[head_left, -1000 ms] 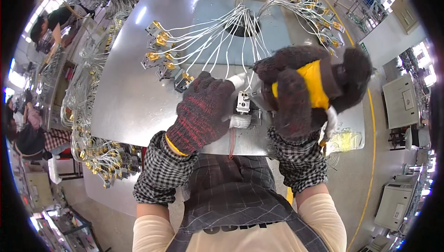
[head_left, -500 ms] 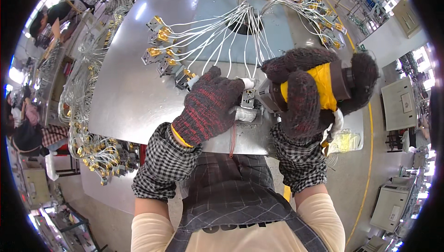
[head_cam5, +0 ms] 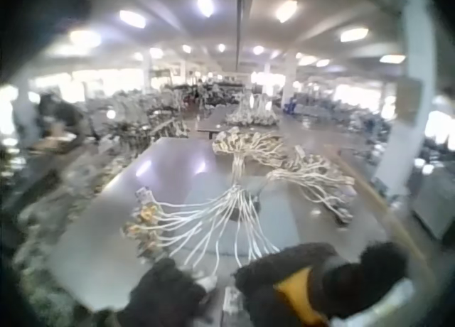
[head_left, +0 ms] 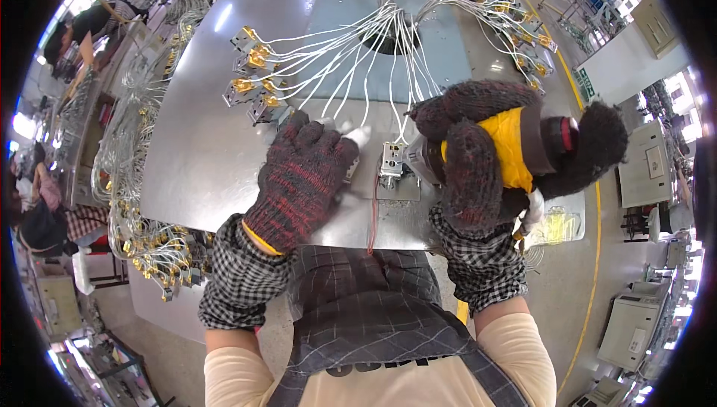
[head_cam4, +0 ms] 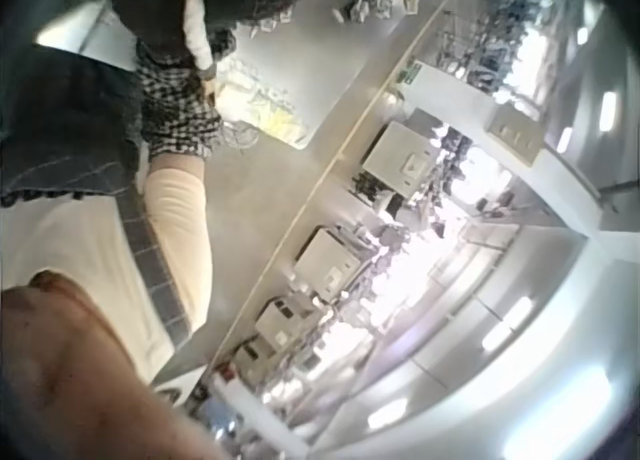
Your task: Use an electric screwdriver to mount wiring components onto a metal plate at an assembly station.
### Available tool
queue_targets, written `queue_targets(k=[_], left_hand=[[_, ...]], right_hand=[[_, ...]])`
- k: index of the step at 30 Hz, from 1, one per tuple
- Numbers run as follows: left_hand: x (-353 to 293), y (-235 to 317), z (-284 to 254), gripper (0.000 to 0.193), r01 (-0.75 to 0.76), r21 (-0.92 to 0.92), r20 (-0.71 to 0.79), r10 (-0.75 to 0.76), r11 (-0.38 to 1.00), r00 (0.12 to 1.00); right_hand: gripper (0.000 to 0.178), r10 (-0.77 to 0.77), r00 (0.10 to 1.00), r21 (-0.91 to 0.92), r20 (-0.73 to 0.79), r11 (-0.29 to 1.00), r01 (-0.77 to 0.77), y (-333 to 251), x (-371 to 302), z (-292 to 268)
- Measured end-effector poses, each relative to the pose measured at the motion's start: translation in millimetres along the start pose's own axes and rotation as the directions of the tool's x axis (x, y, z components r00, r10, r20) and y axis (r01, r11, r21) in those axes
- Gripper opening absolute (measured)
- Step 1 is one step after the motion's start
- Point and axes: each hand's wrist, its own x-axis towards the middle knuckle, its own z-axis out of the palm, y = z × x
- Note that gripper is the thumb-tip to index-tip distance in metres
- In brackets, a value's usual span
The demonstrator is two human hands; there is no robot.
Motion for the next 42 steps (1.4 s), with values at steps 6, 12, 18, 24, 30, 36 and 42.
queue_targets(k=[6,12,18,24,30,36,42], left_hand=[[-0.1,-17.9,3.4,0.063,-0.158,-0.073,0.043,0.161,0.985,0.986],[19.4,18.8,6.4,0.072,-0.019,-0.496,-0.122,-0.047,0.868,0.991],[26.7,13.7,14.9,0.076,0.156,-0.684,0.089,-0.13,0.713,0.987],[27.2,9.3,21.6,0.067,0.138,-0.511,0.081,-0.113,0.848,0.99],[24.0,11.1,21.2,0.068,0.24,-0.604,0.169,-0.172,0.76,0.97],[33.2,20.8,10.9,0.066,0.205,-0.347,0.218,-0.134,0.915,0.967],[32.0,20.8,8.2,0.07,0.38,-0.343,0.42,-0.221,0.859,0.88]], right_hand=[[0.066,-0.356,0.932,-0.468,-0.063,0.835,0.288,4.8,22.7,60.1],[0.074,-0.602,0.792,-0.706,0.103,0.517,0.484,-12.4,51.7,114.2],[0.08,-0.665,0.727,-0.46,0.174,0.597,0.657,-25.6,61.8,97.9],[0.082,-0.56,0.828,-0.585,-0.034,0.683,0.438,-12.3,45.9,104.0],[0.083,-0.605,0.781,-0.617,0.151,0.56,0.553,-7.5,48.3,105.0],[0.086,-0.518,0.854,-0.664,0.045,0.623,0.413,-8.9,42.8,99.6],[0.08,-0.411,0.849,-0.503,0.331,0.685,0.527,-8.6,39.5,78.8]])
